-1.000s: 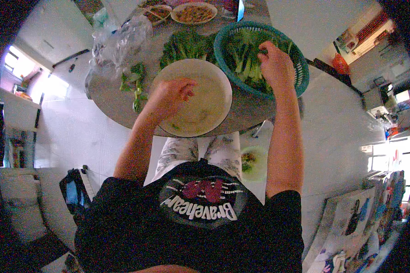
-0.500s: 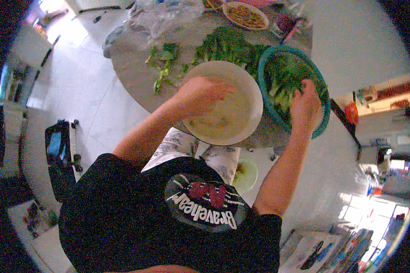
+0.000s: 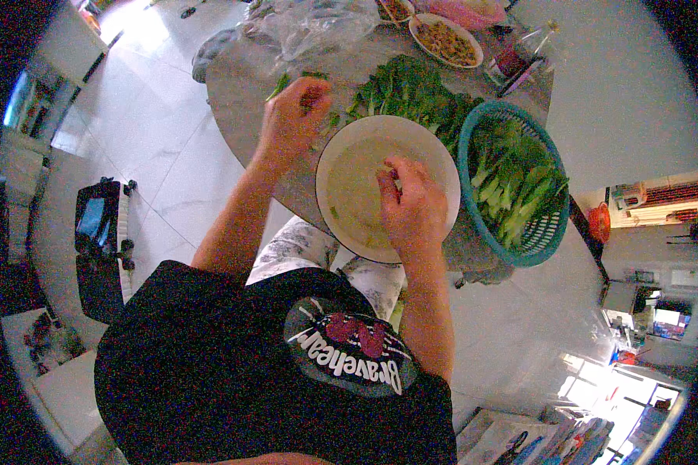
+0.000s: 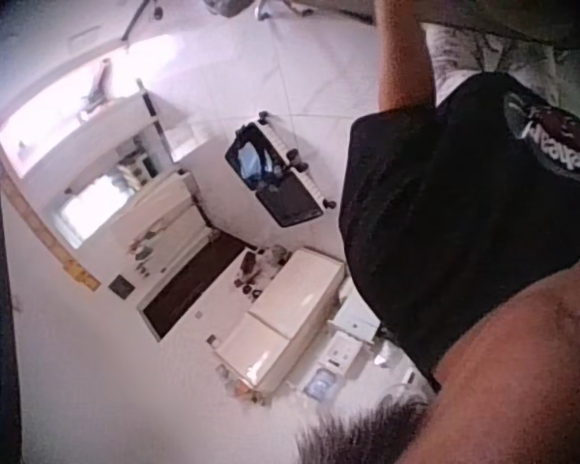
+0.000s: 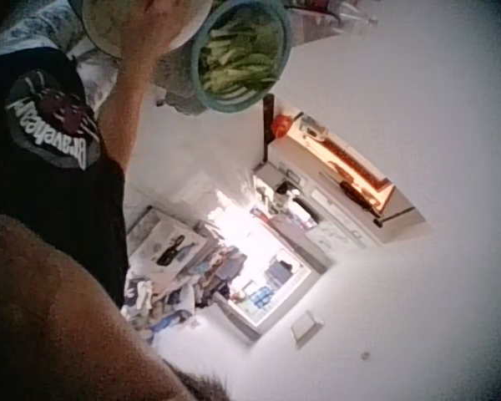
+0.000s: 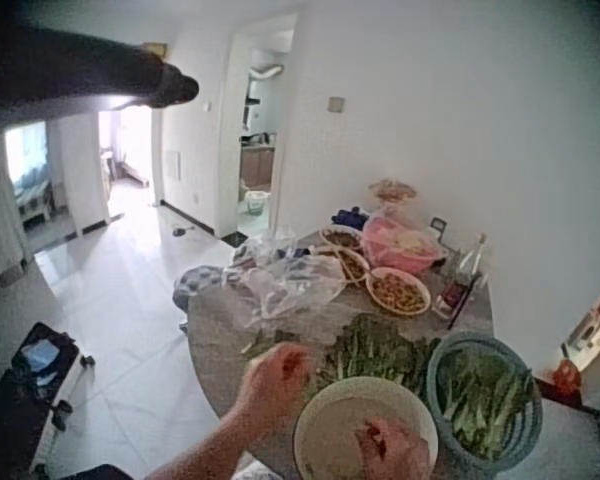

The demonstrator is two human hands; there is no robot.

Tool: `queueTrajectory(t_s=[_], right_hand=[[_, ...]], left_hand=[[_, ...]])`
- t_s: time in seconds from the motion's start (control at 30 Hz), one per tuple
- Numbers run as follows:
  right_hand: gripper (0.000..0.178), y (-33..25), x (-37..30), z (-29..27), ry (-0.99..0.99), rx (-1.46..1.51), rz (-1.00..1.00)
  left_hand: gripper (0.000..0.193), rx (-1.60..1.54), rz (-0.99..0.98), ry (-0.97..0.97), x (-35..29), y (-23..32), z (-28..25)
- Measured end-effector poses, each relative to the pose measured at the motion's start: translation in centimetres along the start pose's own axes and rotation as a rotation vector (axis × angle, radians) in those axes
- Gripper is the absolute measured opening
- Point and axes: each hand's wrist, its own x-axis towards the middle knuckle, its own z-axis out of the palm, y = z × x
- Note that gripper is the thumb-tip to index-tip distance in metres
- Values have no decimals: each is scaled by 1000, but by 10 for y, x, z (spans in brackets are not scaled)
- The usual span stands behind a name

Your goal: The person stands at a table and repeatedly picks up leafy green vegetables, tears off leaves or stems by hand, and places the pieces into a white bowl. The person continues this process with multiple vegetables from a green basket and a pile on the table.

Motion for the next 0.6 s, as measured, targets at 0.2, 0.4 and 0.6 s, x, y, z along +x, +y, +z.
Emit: queueTrajectory(t_s=[0.2, 0.4, 0.6], right_hand=[[16, 6, -1, 6, -14, 61, -26], [15, 11, 0, 8, -28, 19, -78], [16, 8, -1, 7, -48, -12, -27]], left_hand=[[30, 720, -137, -173, -7, -43, -19], [32, 790, -47, -159, -2, -56, -5], [22, 726, -42, -33, 7, -51, -1]])
